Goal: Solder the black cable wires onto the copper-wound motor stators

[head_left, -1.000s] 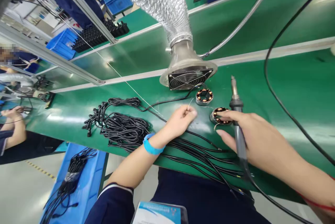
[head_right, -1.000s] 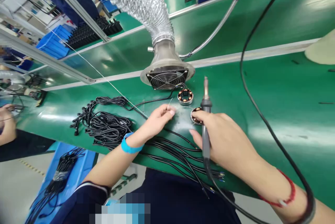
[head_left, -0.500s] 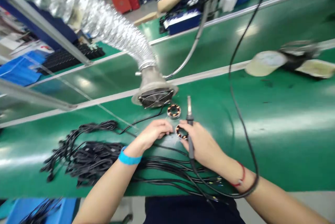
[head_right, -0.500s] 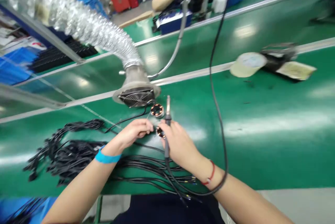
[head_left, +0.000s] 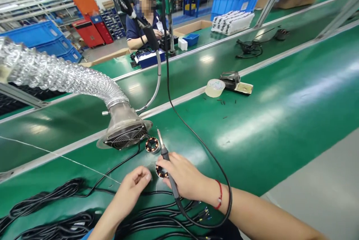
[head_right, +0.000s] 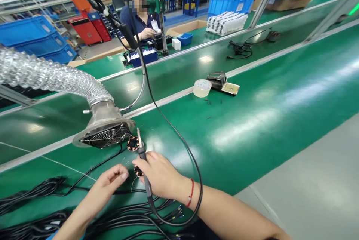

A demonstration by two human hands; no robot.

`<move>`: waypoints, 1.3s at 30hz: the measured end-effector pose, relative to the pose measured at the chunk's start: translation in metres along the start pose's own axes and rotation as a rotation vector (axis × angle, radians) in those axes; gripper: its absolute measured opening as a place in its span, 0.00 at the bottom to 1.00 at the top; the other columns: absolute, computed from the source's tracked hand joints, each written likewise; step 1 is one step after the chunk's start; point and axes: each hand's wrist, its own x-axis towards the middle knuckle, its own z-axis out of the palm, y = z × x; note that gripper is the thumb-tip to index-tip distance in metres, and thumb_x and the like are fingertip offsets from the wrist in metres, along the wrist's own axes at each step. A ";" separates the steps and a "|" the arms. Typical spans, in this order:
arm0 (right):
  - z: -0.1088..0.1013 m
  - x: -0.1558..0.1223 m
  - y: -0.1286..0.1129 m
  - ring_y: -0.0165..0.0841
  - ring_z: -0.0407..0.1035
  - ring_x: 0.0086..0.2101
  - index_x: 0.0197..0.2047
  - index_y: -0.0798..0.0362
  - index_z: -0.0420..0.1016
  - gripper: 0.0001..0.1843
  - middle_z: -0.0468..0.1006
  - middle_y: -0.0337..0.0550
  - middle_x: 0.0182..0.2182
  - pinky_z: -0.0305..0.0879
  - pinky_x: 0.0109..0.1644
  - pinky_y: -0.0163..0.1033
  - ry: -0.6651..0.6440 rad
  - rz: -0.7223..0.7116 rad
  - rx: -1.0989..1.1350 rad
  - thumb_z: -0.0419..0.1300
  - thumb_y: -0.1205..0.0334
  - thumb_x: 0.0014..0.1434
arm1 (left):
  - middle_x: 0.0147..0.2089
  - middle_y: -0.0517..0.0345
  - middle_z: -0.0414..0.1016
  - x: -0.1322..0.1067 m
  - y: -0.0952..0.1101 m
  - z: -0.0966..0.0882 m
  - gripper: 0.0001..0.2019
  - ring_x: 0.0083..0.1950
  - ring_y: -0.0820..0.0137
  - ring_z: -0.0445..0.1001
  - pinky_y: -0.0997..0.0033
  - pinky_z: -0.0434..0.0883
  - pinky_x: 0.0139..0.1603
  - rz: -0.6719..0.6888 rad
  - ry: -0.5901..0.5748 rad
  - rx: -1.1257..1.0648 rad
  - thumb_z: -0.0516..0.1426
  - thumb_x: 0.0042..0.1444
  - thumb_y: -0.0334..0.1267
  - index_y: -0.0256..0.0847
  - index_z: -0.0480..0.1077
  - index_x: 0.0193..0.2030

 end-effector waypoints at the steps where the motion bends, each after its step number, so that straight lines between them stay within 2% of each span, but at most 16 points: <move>1: 0.000 0.000 0.000 0.38 0.65 0.45 0.57 0.53 0.61 0.27 0.72 0.48 0.47 0.69 0.48 0.43 -0.001 0.002 -0.004 0.64 0.64 0.57 | 0.27 0.63 0.62 0.000 -0.001 0.001 0.19 0.32 0.73 0.61 0.73 0.62 0.35 0.007 0.004 0.004 0.59 0.51 0.55 0.38 0.65 0.28; 5: -0.002 0.000 0.001 0.37 0.66 0.45 0.57 0.52 0.62 0.25 0.72 0.48 0.47 0.70 0.47 0.42 0.021 -0.003 0.026 0.62 0.65 0.57 | 0.30 0.62 0.65 -0.001 0.002 0.007 0.14 0.34 0.72 0.64 0.73 0.63 0.38 0.046 0.017 0.008 0.56 0.54 0.50 0.39 0.67 0.34; 10: 0.001 -0.001 0.005 0.40 0.67 0.45 0.56 0.54 0.64 0.20 0.72 0.52 0.47 0.70 0.49 0.48 0.054 -0.027 0.140 0.56 0.67 0.61 | 0.28 0.63 0.62 -0.001 -0.001 0.006 0.12 0.33 0.74 0.61 0.73 0.59 0.37 0.108 0.142 0.121 0.53 0.58 0.43 0.38 0.65 0.29; 12: 0.005 0.000 0.008 0.41 0.68 0.45 0.55 0.53 0.65 0.17 0.72 0.52 0.48 0.70 0.48 0.50 0.060 -0.032 0.179 0.54 0.63 0.63 | 0.30 0.63 0.65 -0.001 -0.006 0.004 0.09 0.33 0.75 0.61 0.74 0.59 0.37 0.112 0.150 0.071 0.53 0.58 0.41 0.37 0.67 0.32; 16: 0.010 -0.001 0.013 0.44 0.68 0.49 0.56 0.55 0.64 0.18 0.72 0.53 0.50 0.69 0.49 0.52 0.065 -0.046 0.192 0.53 0.57 0.66 | 0.30 0.63 0.65 -0.005 -0.007 0.006 0.09 0.31 0.77 0.61 0.75 0.60 0.34 0.082 0.102 -0.108 0.57 0.56 0.41 0.37 0.68 0.36; 20: 0.008 -0.003 0.012 0.41 0.68 0.47 0.57 0.54 0.64 0.20 0.73 0.52 0.50 0.70 0.47 0.47 0.078 -0.067 0.095 0.51 0.52 0.68 | 0.26 0.65 0.62 -0.001 0.000 0.014 0.13 0.29 0.78 0.58 0.75 0.58 0.32 0.105 0.103 -0.152 0.58 0.57 0.46 0.37 0.66 0.30; 22: 0.008 -0.002 0.012 0.41 0.69 0.45 0.57 0.54 0.64 0.20 0.73 0.52 0.50 0.70 0.45 0.45 0.093 -0.080 0.069 0.50 0.52 0.68 | 0.25 0.66 0.61 0.002 0.001 0.014 0.13 0.29 0.78 0.57 0.75 0.57 0.32 0.092 0.128 -0.159 0.57 0.58 0.43 0.37 0.65 0.27; 24: 0.008 -0.002 0.012 0.40 0.69 0.45 0.58 0.55 0.64 0.20 0.74 0.51 0.49 0.70 0.44 0.45 0.096 -0.078 0.056 0.51 0.52 0.68 | 0.26 0.65 0.63 0.003 0.000 0.012 0.10 0.30 0.78 0.60 0.75 0.59 0.35 0.064 0.136 -0.187 0.56 0.58 0.37 0.36 0.66 0.27; 27: 0.008 -0.002 0.013 0.41 0.69 0.44 0.58 0.54 0.64 0.22 0.74 0.51 0.49 0.69 0.43 0.45 0.073 -0.054 0.049 0.51 0.51 0.67 | 0.29 0.62 0.70 0.001 -0.003 0.006 0.07 0.32 0.78 0.64 0.75 0.62 0.39 0.038 0.076 -0.246 0.56 0.57 0.33 0.35 0.69 0.28; 31: 0.008 -0.004 0.013 0.40 0.70 0.43 0.59 0.55 0.64 0.23 0.74 0.51 0.50 0.69 0.44 0.45 0.065 -0.044 0.068 0.52 0.51 0.67 | 0.29 0.60 0.71 0.001 -0.006 0.008 0.08 0.32 0.78 0.66 0.75 0.65 0.41 0.084 -0.056 -0.323 0.56 0.58 0.36 0.35 0.71 0.29; 33: 0.010 -0.004 0.014 0.39 0.71 0.43 0.59 0.56 0.63 0.23 0.74 0.52 0.51 0.68 0.46 0.46 0.070 -0.036 0.115 0.53 0.51 0.67 | 0.29 0.60 0.70 0.004 -0.008 0.012 0.09 0.32 0.78 0.65 0.76 0.65 0.40 0.078 -0.065 -0.361 0.55 0.59 0.37 0.36 0.70 0.30; 35: 0.012 -0.004 0.014 0.41 0.71 0.43 0.59 0.56 0.64 0.23 0.74 0.54 0.51 0.68 0.48 0.48 0.077 -0.005 0.165 0.54 0.52 0.66 | 0.29 0.62 0.67 0.005 -0.009 0.015 0.09 0.31 0.78 0.63 0.76 0.64 0.39 0.067 -0.025 -0.364 0.54 0.60 0.38 0.36 0.69 0.32; 37: 0.014 -0.004 0.013 0.43 0.71 0.42 0.57 0.57 0.65 0.23 0.74 0.55 0.49 0.67 0.47 0.50 0.091 0.035 0.187 0.56 0.53 0.65 | 0.29 0.63 0.65 0.001 -0.009 0.016 0.08 0.31 0.78 0.62 0.76 0.63 0.37 0.087 -0.006 -0.303 0.54 0.60 0.40 0.37 0.68 0.34; 39: 0.013 -0.004 0.010 0.43 0.71 0.40 0.56 0.57 0.67 0.21 0.76 0.54 0.46 0.67 0.45 0.50 0.111 0.060 0.175 0.57 0.55 0.64 | 0.30 0.64 0.64 -0.009 -0.008 0.018 0.09 0.31 0.78 0.61 0.76 0.62 0.35 0.117 -0.046 -0.162 0.57 0.58 0.42 0.38 0.66 0.35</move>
